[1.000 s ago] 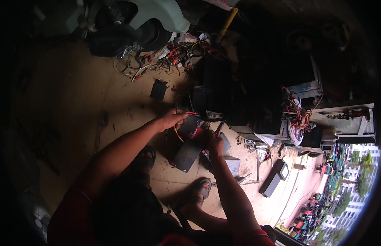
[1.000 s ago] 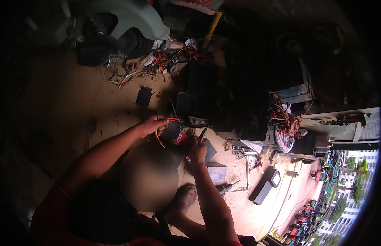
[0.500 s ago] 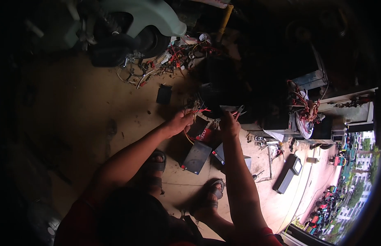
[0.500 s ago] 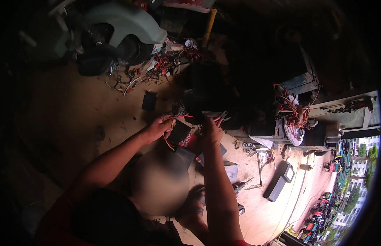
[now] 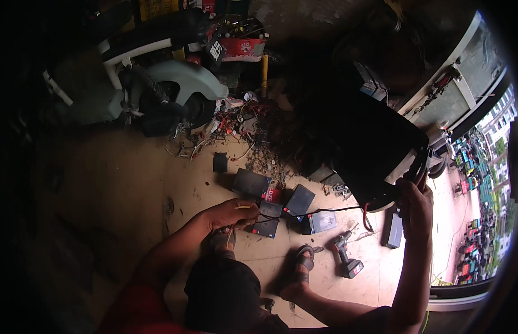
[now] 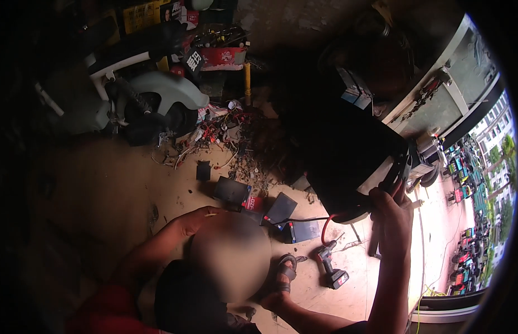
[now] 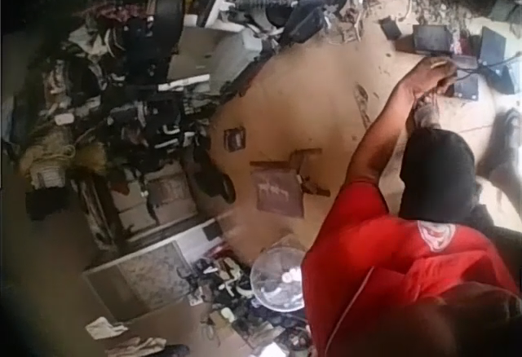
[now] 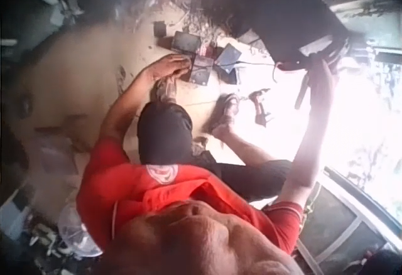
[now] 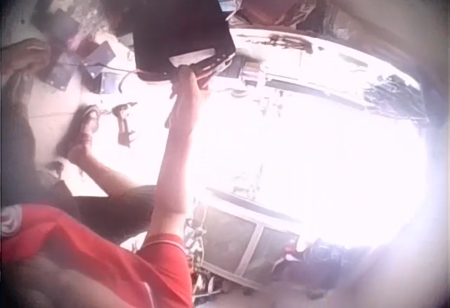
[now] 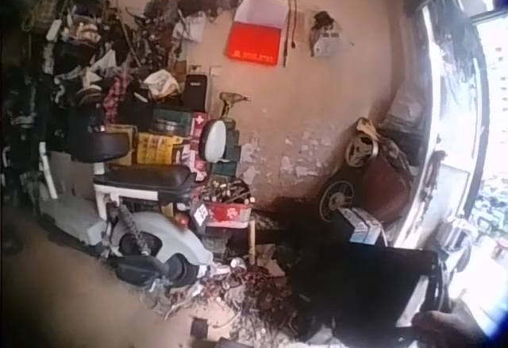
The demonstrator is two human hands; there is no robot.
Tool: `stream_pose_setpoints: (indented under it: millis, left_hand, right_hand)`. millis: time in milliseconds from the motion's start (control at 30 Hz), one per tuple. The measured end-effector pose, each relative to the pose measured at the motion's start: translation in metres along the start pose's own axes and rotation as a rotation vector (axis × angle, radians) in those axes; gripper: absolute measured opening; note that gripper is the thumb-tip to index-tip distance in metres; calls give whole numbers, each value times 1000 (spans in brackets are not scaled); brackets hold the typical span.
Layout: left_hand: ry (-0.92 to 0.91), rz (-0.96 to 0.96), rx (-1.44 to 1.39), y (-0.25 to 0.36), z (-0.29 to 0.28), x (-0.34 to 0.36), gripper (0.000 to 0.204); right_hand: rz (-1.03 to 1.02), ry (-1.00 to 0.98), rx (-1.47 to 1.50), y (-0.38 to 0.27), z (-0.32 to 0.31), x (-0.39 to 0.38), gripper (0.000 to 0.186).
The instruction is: The person works on motorcycle batteries on the floor, connecting wires to the terminals by hand and placing the connected units into a plastic battery case.
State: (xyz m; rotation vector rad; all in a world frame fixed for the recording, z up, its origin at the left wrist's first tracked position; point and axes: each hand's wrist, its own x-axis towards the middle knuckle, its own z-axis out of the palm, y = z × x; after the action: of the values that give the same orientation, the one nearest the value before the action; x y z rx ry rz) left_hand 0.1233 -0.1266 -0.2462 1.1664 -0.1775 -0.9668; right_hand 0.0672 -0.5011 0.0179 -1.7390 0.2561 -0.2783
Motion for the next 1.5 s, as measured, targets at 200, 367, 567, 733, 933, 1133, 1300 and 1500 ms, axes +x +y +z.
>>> stream_pose_setpoints:
  millis: [200, 367, 567, 733, 933, 1133, 1300, 1500]
  left_hand:
    - [-25, 248, -286, 112, 31, 66, 28]
    - [137, 188, -312, 190, 17, 117, 22]
    - [527, 35, 43, 206, -20, 133, 26]
    - [658, 154, 725, 263, 58, 141, 74]
    - [786, 93, 392, 221, 44, 172, 52]
    - [658, 99, 251, 183, 85, 156, 49]
    - [390, 196, 852, 188, 148, 122, 38]
    - [29, 939, 1327, 180, 321, 34, 58]
  right_hand:
    - [-61, 151, -115, -44, -67, -105, 10]
    - [-29, 279, 142, -37, -93, -141, 15]
    - [58, 476, 97, -30, -153, -181, 16]
    - [-45, 601, 58, -27, -178, -204, 12]
    - [-46, 550, 130, -24, -164, -200, 14]
    - [39, 575, 186, -21, -165, -214, 14]
    - [-46, 427, 143, -9, -166, -210, 14]
    - [-159, 266, -34, -17, -165, -212, 10]
